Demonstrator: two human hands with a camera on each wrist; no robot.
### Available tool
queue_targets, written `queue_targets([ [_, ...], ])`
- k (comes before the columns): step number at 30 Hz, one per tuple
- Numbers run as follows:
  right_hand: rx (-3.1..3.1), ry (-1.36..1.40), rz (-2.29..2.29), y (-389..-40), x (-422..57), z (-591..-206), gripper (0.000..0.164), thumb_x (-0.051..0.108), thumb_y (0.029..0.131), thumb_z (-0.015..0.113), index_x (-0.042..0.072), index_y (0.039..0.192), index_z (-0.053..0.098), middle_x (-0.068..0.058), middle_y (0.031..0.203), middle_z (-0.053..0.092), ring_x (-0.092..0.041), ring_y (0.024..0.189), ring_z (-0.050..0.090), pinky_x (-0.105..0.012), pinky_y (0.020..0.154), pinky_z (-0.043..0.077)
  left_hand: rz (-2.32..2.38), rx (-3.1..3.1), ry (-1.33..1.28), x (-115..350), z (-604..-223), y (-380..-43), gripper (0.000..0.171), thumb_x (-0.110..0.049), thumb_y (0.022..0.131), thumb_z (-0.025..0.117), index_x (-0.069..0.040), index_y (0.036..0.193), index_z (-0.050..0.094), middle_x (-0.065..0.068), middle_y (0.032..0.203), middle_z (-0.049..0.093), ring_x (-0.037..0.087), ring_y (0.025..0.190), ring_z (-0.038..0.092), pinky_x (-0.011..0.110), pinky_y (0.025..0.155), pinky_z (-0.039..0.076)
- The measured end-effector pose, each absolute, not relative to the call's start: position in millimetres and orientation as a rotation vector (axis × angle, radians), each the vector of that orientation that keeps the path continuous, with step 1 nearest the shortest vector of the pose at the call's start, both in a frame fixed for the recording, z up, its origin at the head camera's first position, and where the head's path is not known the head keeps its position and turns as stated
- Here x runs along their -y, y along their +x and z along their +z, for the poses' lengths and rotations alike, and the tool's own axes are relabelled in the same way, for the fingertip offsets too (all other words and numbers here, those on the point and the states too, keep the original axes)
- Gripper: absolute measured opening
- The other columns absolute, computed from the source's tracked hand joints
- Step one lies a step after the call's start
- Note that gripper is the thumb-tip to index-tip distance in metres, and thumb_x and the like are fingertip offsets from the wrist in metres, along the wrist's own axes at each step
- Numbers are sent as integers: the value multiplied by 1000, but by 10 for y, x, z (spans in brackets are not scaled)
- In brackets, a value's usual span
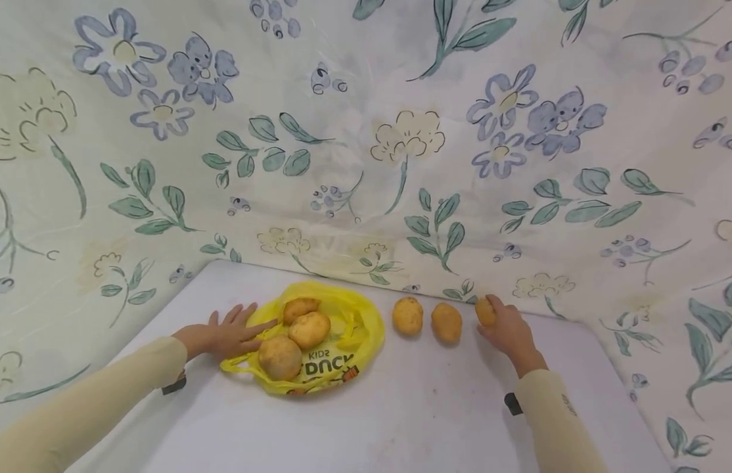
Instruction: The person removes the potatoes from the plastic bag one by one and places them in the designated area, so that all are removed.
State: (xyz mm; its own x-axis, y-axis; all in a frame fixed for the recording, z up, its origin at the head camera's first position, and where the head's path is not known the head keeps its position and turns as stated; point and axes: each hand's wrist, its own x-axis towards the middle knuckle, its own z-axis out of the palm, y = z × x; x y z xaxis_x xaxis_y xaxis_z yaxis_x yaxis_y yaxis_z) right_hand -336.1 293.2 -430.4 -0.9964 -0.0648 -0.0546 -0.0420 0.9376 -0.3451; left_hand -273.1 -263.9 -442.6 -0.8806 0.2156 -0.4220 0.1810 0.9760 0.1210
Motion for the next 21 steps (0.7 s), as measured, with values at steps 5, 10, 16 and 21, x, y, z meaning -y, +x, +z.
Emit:
queue_targets([
  [5, -2963, -81, -476, -3352, -2955, -4400, 75, 33, 95, 64, 7, 152, 23, -40, 133, 37, -49, 103, 56, -65, 88, 48, 128, -2676, 282, 2632, -4435, -2730, 65, -61, 98, 43, -33, 155, 28, 26, 163, 5, 56, 146, 7, 80, 107, 3],
  [10, -2977, -105, -479, -3358, -2981, -4504, 76, 32, 95, 62, 3, 152, 21, -41, 133, 32, -51, 105, 53, -65, 87, 48, 132, -2682, 280, 2630, -4425, -2730, 65, -60, 98, 43, -32, 155, 29, 26, 163, 5, 56, 146, 6, 80, 107, 2],
  [16, -2962, -118, -517, -3351, -2972, -4539, 77, 35, 93, 64, 4, 151, 23, -40, 134, 35, -52, 109, 51, -65, 88, 48, 126, -2677, 278, 2633, -4426, -2724, 66, -61, 98, 43, -33, 156, 28, 26, 164, 4, 56, 146, 6, 80, 108, 2],
  [21, -2806, -102, -766, -3382, -2990, -4495, 89, 37, 91, 65, 5, 155, 13, -38, 139, 37, -50, 118, 48, -64, 96, 44, 125, -2676, 278, 2646, -4442, -2738, 65, -61, 99, 42, -33, 156, 27, 26, 164, 3, 57, 146, 5, 80, 107, 1],
])
